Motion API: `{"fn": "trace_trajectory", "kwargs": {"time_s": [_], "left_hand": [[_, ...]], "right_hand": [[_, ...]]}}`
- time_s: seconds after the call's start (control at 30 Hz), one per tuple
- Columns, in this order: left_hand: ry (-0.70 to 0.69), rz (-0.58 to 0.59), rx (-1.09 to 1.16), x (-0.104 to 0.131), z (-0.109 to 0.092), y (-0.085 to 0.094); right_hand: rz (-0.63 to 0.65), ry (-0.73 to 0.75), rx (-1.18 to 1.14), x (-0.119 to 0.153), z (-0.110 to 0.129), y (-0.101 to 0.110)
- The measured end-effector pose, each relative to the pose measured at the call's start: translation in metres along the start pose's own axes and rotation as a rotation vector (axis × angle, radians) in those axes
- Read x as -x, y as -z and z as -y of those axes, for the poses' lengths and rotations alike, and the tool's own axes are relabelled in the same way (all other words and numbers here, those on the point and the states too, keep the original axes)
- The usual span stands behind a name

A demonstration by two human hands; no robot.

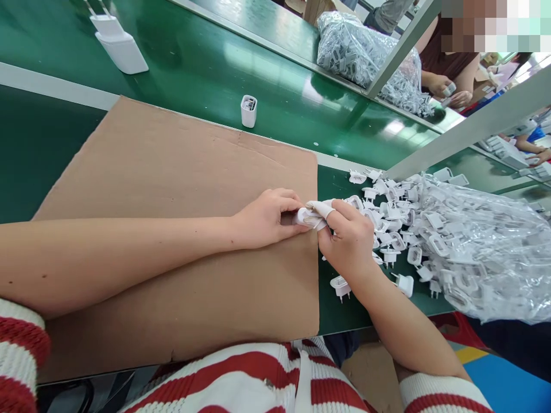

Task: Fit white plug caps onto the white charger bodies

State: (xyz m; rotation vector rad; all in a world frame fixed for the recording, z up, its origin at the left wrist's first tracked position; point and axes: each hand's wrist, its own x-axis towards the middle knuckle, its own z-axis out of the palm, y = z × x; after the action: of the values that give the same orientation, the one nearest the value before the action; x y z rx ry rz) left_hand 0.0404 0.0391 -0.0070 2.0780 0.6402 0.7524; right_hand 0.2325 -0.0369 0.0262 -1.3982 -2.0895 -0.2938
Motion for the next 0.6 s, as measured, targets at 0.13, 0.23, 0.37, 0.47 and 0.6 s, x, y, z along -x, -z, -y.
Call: {"fn": "trace_trajectory", "kwargs": {"time_s": [0.13, 0.23, 0.37, 0.47, 0.6], "left_hand": [[0.009, -0.012, -0.012, 0.002, -0.002, -0.003], [0.087, 0.049, 0.044, -0.005, -0.003, 0.002], [0.097, -0.051, -0.064, -0.042, 0.009, 0.023], [0.149, -0.243, -0.413, -0.087, 0.032, 0.05], [0.361, -0.293, -0.766, -0.131, 0.062, 0.084]], "right_hand": [[0.067, -0.17, -0.175, -0.001, -0.003, 0.001], [0.181, -0.298, -0.431, -0.008, -0.02, 0.005], [0.254, -0.431, -0.314, -0.019, -0.061, 0.006], [0.416, -0.52, 0.009, -0.023, -0.086, -0.002], [0.536, -0.538, 0.135, -0.022, -0.096, -0.014]]}}
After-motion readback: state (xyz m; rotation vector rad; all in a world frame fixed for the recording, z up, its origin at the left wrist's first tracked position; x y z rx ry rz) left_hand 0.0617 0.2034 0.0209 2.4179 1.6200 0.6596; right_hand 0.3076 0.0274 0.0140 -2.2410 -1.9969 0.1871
